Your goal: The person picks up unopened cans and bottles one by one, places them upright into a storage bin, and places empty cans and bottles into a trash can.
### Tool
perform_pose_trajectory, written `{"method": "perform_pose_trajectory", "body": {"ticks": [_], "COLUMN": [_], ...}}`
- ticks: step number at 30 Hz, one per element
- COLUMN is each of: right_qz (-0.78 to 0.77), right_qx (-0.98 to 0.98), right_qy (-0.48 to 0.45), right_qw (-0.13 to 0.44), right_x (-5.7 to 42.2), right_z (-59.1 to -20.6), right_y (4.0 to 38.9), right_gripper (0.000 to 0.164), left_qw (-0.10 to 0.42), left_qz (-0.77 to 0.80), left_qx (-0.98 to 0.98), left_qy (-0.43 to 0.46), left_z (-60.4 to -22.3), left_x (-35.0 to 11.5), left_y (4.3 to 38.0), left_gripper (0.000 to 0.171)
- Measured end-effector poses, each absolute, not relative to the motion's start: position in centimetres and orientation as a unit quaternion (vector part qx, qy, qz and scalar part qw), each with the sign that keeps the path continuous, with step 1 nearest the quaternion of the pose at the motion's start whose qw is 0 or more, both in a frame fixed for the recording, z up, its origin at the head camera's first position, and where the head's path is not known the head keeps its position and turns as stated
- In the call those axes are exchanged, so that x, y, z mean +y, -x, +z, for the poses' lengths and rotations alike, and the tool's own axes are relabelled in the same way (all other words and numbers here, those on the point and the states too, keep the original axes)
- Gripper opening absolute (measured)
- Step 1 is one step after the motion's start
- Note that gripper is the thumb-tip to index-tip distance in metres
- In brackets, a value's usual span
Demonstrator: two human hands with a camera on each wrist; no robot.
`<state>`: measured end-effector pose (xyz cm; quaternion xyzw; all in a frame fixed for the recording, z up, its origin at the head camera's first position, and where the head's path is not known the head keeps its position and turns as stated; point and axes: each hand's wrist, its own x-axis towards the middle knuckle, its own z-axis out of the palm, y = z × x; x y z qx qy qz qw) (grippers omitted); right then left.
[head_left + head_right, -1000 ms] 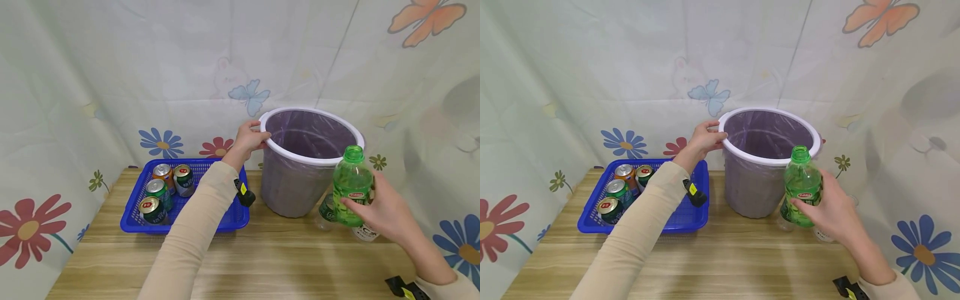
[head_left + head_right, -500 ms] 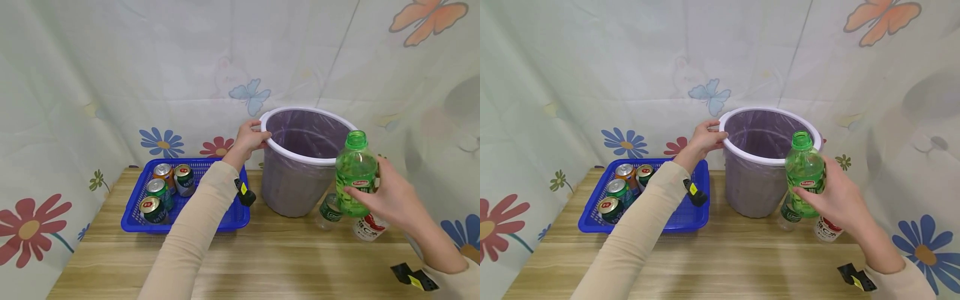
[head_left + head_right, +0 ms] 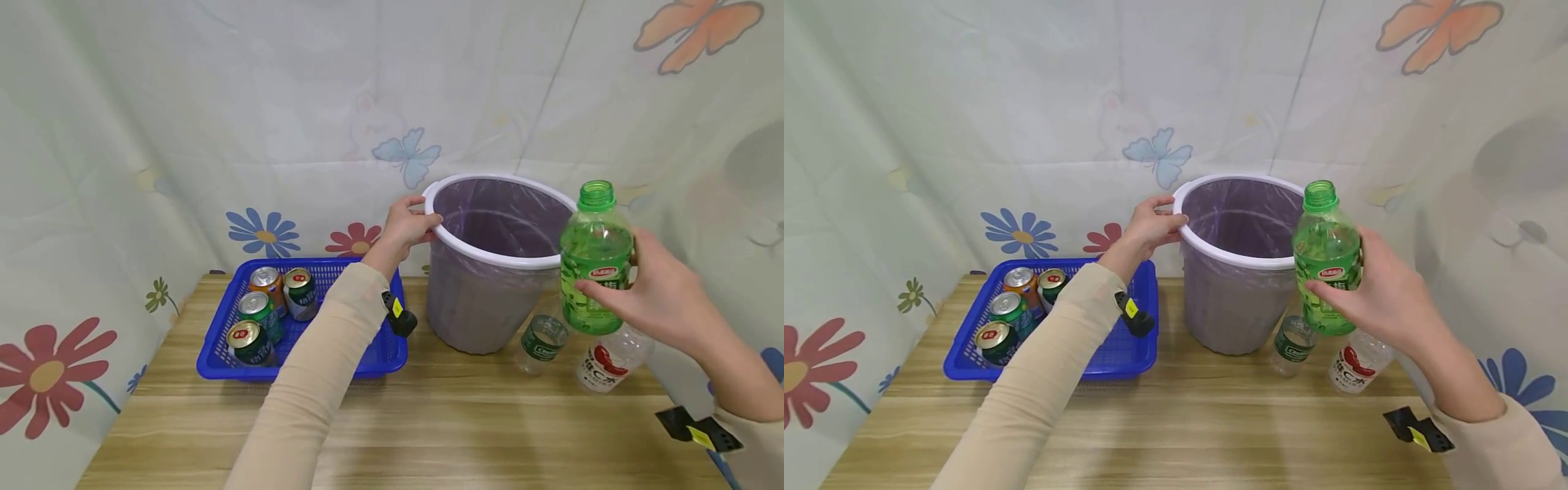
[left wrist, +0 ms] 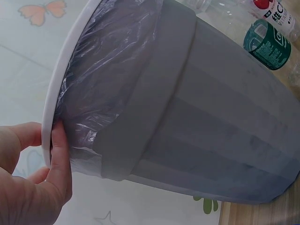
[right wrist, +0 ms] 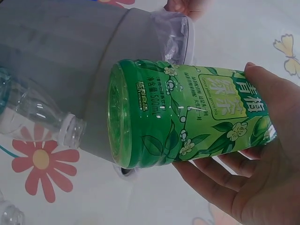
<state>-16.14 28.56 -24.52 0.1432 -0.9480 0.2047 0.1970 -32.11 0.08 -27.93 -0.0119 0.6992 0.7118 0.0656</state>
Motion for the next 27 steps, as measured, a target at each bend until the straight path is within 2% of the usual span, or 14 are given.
{"method": "perform_pose_trajectory", "body": {"ticks": [7,16,27], "right_qz": [0.205,0.168,0.175], "right_qx": [-0.947,-0.947,-0.954], "right_qy": [-0.162,-0.175,-0.148], "right_qw": [0.188,0.212,0.196], "right_x": [28.6,28.8,29.2], "right_z": [-23.6,-22.0,-19.7], "right_y": [16.9,17.7,18.7], "right_gripper": [0.068,0.066,0.068], "left_qw": [0.064,0.064,0.065], "left_qz": [0.712,0.715,0.714], "left_qx": [0.699,0.696,0.696], "left_qy": [0.015,0.014,0.015], "left_z": [-28.0,-28.0,-27.9], "left_x": [0.1,0.1,0.1], "left_y": [32.1,32.1,32.1], "left_gripper": [0.052,0.052,0.052]}}
